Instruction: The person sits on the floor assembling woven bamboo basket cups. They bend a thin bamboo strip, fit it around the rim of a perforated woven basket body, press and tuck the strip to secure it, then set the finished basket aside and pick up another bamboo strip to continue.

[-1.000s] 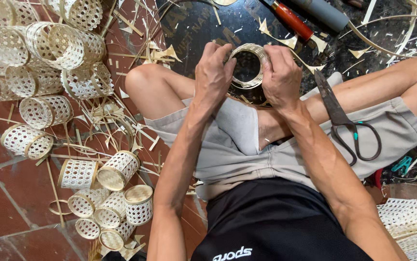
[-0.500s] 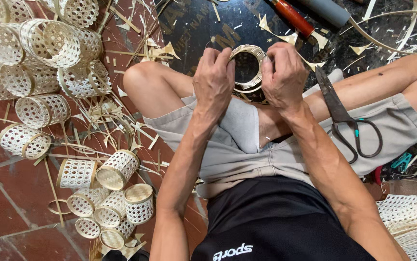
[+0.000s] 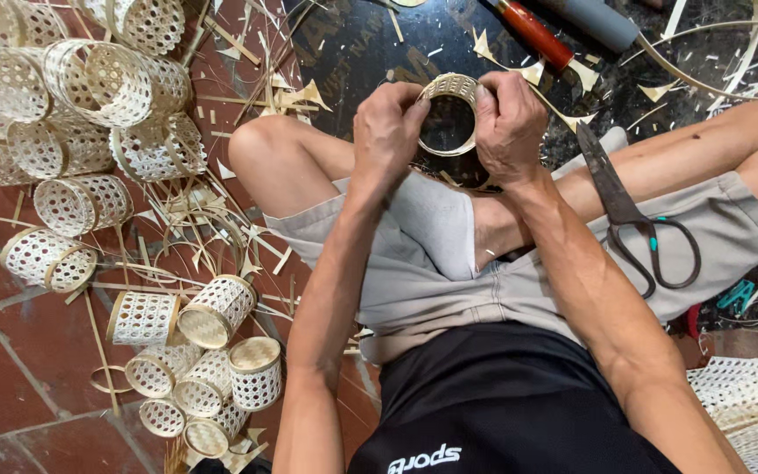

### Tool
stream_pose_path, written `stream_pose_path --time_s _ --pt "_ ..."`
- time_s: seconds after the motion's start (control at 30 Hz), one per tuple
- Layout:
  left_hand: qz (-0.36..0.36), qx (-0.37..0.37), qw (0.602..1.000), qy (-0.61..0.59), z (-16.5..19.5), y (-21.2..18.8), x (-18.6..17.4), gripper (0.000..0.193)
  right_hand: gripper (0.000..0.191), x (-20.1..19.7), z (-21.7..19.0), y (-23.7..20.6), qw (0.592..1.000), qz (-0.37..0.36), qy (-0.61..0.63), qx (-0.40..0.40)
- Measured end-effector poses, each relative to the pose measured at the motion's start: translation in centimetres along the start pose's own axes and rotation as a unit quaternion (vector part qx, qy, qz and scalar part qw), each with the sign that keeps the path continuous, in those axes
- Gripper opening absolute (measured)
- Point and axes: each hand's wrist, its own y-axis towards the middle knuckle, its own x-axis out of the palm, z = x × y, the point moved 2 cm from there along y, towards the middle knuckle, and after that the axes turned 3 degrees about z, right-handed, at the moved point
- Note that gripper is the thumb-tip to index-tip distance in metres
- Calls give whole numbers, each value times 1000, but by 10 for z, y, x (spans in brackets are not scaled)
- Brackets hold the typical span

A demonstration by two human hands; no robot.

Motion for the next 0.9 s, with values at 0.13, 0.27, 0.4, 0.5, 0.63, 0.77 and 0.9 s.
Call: stream_pose_path --time_s 0.13,0.27,0.4,0.5,0.63,0.77,0.9 --pt "-93 -153 977 -114 -19 12 -3 17 9 0 5 8 998 -4 59 -9" --pt "-169 -228 916 -283 -29 16 -4 18 8 -1 8 9 992 -36 119 1" --pt "-192 -195 913 -304 -31 13 -4 41 6 1 6 6 994 -34 102 -19" --pt "-227 -166 919 -276 -28 13 -4 41 7 5 6 3 997 -23 62 -28" --pt "-262 -248 867 -343 -26 16 -3 35 9 6 15 1 993 -33 110 11" --pt "-258 -281 846 -371 -23 16 -6 36 15 7 29 1 959 -83 234 135" --pt "-251 -287 846 -373 -25 13 -9 39 22 3 33 3 944 -112 248 187"
